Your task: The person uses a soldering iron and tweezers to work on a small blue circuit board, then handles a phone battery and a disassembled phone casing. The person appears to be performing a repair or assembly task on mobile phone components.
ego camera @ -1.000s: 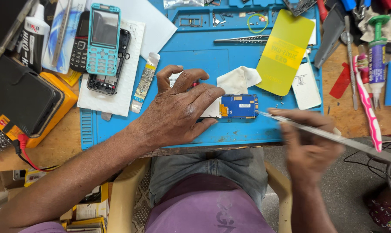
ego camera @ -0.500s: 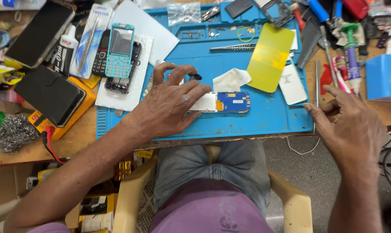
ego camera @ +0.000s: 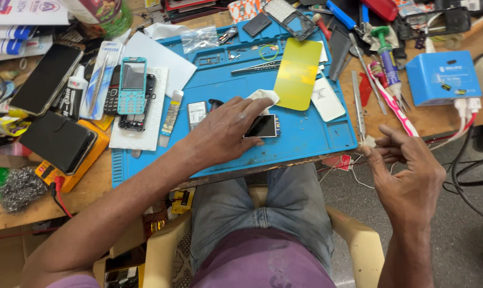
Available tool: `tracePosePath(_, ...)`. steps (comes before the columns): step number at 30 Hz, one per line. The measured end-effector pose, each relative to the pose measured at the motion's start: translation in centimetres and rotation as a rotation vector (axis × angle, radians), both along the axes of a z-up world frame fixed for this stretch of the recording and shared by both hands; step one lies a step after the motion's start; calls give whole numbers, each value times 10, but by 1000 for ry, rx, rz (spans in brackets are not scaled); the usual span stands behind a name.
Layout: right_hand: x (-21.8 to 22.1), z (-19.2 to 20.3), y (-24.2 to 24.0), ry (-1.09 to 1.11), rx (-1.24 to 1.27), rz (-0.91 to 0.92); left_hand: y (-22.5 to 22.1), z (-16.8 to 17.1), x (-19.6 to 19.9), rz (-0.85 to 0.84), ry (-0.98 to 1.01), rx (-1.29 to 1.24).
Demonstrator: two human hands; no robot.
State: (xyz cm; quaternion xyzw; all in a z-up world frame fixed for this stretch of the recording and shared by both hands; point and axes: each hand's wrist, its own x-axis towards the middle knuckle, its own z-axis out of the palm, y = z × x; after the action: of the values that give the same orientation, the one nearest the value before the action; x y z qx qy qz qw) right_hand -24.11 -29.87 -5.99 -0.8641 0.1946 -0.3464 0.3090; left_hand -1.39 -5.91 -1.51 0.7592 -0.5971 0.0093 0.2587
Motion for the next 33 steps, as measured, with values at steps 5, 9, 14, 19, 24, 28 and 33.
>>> tracePosePath(5,-5,7,-4,-15,55,-14,-4,0,-3,81,-3,63)
tracePosePath(9,6,3,-17,-33,8,26,-1,15,7,111,144,-214)
tracePosePath(14,46,15,-41,-13,-86,113,4,24,58,55,830,-677)
tracePosePath(19,109,48,-78,73,-350,177,-26,19,99,-123,1238,-931)
tracePosePath(24,130,46,-31,250,-95,302,-27,1,117,-110,1226,-981)
tracePosePath(28,135,26,52,188,-137,563,-15,-8,122,-127,1266,-1002)
tracePosePath(33,187,34,107,100,-486,690,19,15,139,-214,1125,-1193)
